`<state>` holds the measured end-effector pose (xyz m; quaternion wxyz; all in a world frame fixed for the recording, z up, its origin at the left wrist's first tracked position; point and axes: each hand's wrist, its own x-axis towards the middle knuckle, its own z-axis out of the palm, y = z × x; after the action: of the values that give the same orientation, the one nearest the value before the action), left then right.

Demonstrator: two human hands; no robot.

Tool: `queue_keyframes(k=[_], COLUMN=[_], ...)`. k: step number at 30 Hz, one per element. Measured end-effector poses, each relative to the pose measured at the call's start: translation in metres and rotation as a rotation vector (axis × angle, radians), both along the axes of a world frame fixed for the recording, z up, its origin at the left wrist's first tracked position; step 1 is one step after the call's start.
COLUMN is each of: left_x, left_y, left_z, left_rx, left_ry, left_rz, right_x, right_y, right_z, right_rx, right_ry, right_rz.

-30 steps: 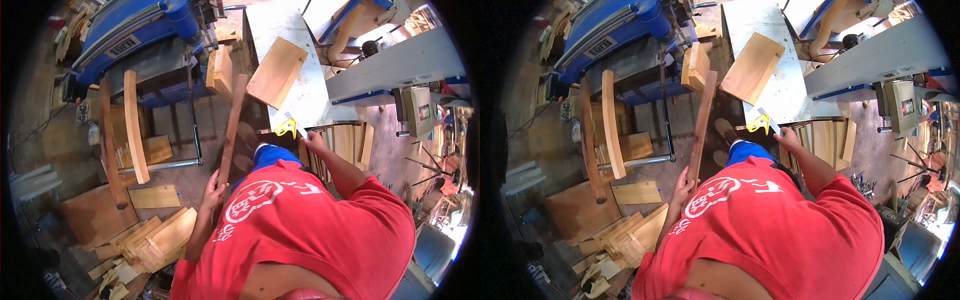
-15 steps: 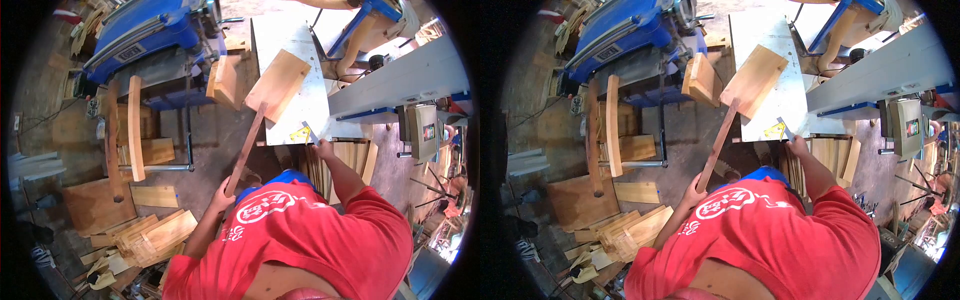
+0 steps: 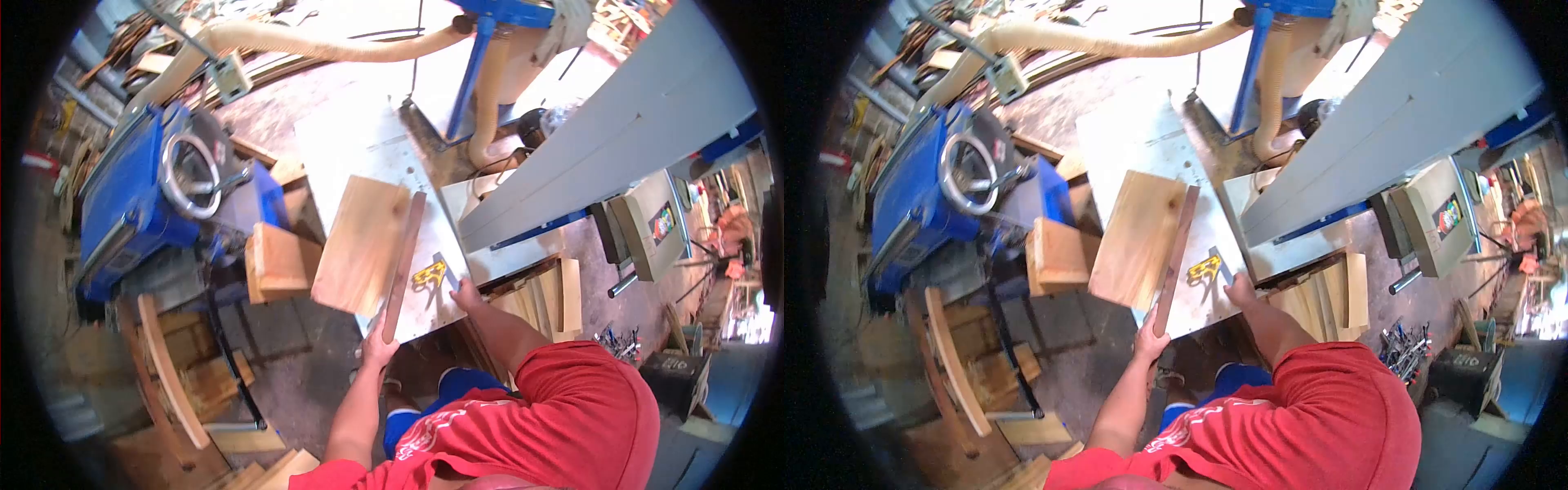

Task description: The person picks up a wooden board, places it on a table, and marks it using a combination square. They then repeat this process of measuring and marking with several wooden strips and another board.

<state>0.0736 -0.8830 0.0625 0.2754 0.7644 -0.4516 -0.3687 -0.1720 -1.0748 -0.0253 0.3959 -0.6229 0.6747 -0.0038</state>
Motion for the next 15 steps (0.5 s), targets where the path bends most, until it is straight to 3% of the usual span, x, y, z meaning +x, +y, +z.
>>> queue_keyframes(k=[3,5,7,9,12,15], left_x=[-0.009,-0.012,-0.013,-0.012,-0.012,-0.014], left_y=[-0.039,-0.057,-0.073,-0.083,-0.094,-0.108], left_z=[-0.025,-0.044,-0.049,-0.059,-0.070,-0.083], left_rx=[0.062,-0.045,0.136,0.060,0.017,-0.028], left_ry=[0.052,0.039,-0.030,-0.042,-0.027,-0.080], left_rz=[-0.011,-0.035,-0.031,-0.067,-0.014,-0.029], right_x=[-0.004,-0.010,-0.013,-0.018,-0.013,-0.014], right_y=[-0.006,-0.005,-0.006,-0.005,-0.002,0.005], right_z=[0.001,-0.002,-0.002,-0.006,0.014,-0.004], right_rx=[0.067,0.078,0.157,0.059,0.005,-0.130], right_ry=[0.014,0.040,0.086,0.049,0.057,0.083], right_rz=[-0.003,0.020,0.069,0.109,-0.050,-0.137])
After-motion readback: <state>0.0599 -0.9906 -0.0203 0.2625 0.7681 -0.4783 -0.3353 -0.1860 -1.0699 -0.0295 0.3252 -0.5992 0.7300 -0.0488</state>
